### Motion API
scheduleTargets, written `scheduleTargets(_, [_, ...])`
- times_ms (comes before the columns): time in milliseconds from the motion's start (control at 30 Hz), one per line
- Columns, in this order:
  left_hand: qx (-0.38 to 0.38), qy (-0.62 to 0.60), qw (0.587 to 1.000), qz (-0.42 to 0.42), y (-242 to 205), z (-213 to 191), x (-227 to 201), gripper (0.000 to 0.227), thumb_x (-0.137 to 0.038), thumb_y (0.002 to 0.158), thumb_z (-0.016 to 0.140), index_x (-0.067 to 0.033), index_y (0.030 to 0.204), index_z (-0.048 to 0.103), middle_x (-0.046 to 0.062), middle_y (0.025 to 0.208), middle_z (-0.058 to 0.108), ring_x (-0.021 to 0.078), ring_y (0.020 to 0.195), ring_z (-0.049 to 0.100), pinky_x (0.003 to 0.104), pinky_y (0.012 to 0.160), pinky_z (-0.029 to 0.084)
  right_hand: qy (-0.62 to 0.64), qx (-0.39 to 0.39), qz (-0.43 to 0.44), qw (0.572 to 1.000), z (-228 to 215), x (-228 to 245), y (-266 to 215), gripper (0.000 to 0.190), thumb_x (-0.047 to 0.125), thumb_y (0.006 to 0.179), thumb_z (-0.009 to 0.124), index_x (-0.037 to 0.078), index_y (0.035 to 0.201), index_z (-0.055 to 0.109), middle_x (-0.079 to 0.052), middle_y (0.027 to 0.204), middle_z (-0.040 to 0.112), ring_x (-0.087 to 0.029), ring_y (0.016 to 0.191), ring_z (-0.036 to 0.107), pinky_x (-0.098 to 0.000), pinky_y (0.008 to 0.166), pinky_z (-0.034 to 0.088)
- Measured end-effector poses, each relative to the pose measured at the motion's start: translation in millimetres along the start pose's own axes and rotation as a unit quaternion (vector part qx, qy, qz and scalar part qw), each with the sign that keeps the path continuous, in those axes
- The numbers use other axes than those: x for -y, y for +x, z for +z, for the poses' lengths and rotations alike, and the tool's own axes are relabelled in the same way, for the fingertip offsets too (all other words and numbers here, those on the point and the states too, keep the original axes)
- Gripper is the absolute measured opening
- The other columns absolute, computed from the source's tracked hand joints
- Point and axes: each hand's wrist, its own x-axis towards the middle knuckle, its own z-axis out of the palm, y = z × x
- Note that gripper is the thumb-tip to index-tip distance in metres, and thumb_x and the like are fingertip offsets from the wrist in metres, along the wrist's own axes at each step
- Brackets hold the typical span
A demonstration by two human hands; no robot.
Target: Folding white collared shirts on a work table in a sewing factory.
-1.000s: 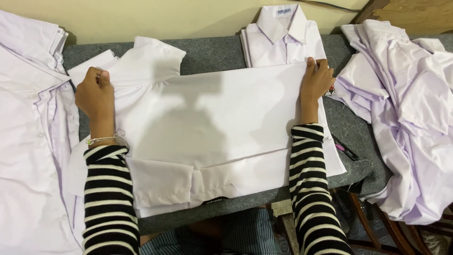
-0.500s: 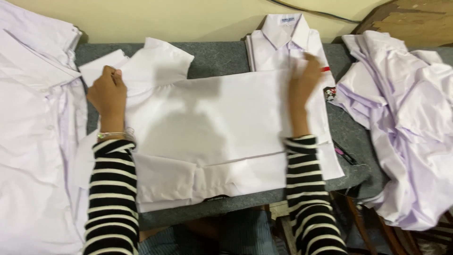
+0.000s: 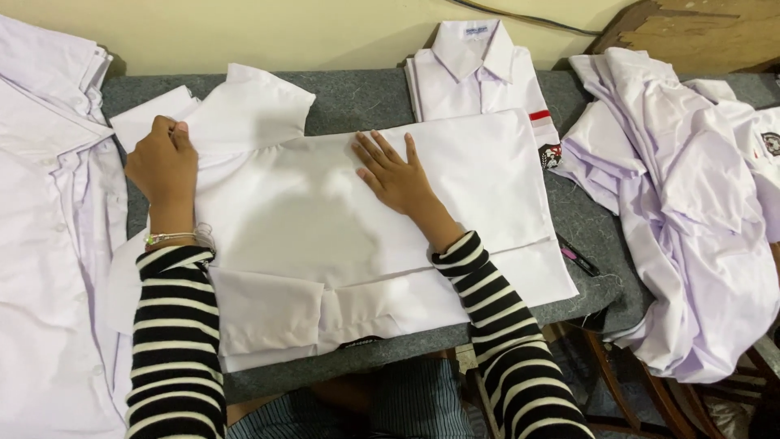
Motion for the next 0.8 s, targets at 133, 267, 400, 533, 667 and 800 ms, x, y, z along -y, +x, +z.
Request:
scheduleTargets(133, [-0.02, 0.008, 1.0, 0.017, 0.3, 0.3, 2.0, 0.018, -0.031, 0.112, 0.063, -0.0185, 0.099, 0.064, 0.008, 0.073, 0.07, 0.0406, 0.066, 0.067, 0.051, 0.051, 0.044, 0.016, 0.047, 0.028, 0.998, -8.9, -21.6, -0.1, 0.061, 0.052, 0.107, 0.004, 0.03, 0.163, 0.011, 0.005, 0.171, 0.008, -0.019, 0.157, 0.001, -0.0568, 0.121, -0.01])
scheduleTargets(267, [0.007, -0.009, 1.0, -0.012, 0.9, -4.5, -2.6, 0.02, -0.032, 0.112, 0.061, -0.0192, 0.097, 0.063, 0.008, 0.073, 0.07, 0.0411, 0.069, 0.067, 0.051, 0.052, 0.044, -0.059, -0.024, 0.078, 0.995, -9.0, -57.9, -15.6, 0.057, 0.047, 0.11, 0.012, 0.028, 0.164, 0.015, 0.004, 0.171, 0.009, -0.019, 0.157, 0.005, -0.0581, 0.123, 0.0])
scheduleTargets(400, [0.007, -0.018, 1.0, -0.016, -0.4, -4.4, -2.9, 0.02, -0.03, 0.112, 0.061, -0.0186, 0.096, 0.064, 0.007, 0.072, 0.07, 0.0397, 0.067, 0.067, 0.05, 0.051, 0.043, 0.032, 0.047, 0.167, 0.984, -55.3, -72.9, -32.7, 0.059, 0.044, 0.107, 0.007, 0.025, 0.163, 0.008, 0.003, 0.171, 0.007, -0.018, 0.157, 0.004, -0.0511, 0.125, 0.002])
scheduleTargets(533, [0.006, -0.013, 1.0, -0.027, 1.7, -1.3, -0.6, 0.02, -0.031, 0.111, 0.062, -0.019, 0.096, 0.065, 0.009, 0.073, 0.071, 0.0409, 0.067, 0.067, 0.051, 0.051, 0.043, 0.029, 0.041, 0.232, 0.971, -52.7, -122.4, -48.0, 0.059, 0.041, 0.108, 0.01, 0.024, 0.164, 0.011, 0.007, 0.171, 0.008, -0.016, 0.157, 0.002, -0.0592, 0.123, 0.003])
scheduleTargets(667, [0.004, -0.014, 1.0, -0.026, 2.6, 2.1, 1.6, 0.02, -0.033, 0.111, 0.061, -0.0197, 0.096, 0.065, 0.01, 0.074, 0.071, 0.0432, 0.068, 0.066, 0.053, 0.051, 0.043, 0.071, 0.083, 0.308, 0.945, -87.5, -138.1, -70.4, 0.063, 0.049, 0.104, 0.0, 0.023, 0.162, -0.001, 0.002, 0.171, -0.002, -0.02, 0.157, -0.004, -0.0487, 0.126, -0.003])
scheduleTargets(800, [-0.009, -0.02, 1.0, -0.012, 0.9, 1.5, 1.8, 0.022, -0.033, 0.112, 0.062, -0.0193, 0.094, 0.063, 0.007, 0.07, 0.069, 0.04, 0.065, 0.065, 0.05, 0.049, 0.041, 0.098, 0.039, 0.324, 0.94, -60.3, -172.4, -80.4, 0.067, 0.047, 0.104, 0.005, 0.016, 0.163, 0.012, -0.002, 0.171, 0.01, -0.021, 0.157, 0.003, -0.0467, 0.125, 0.0])
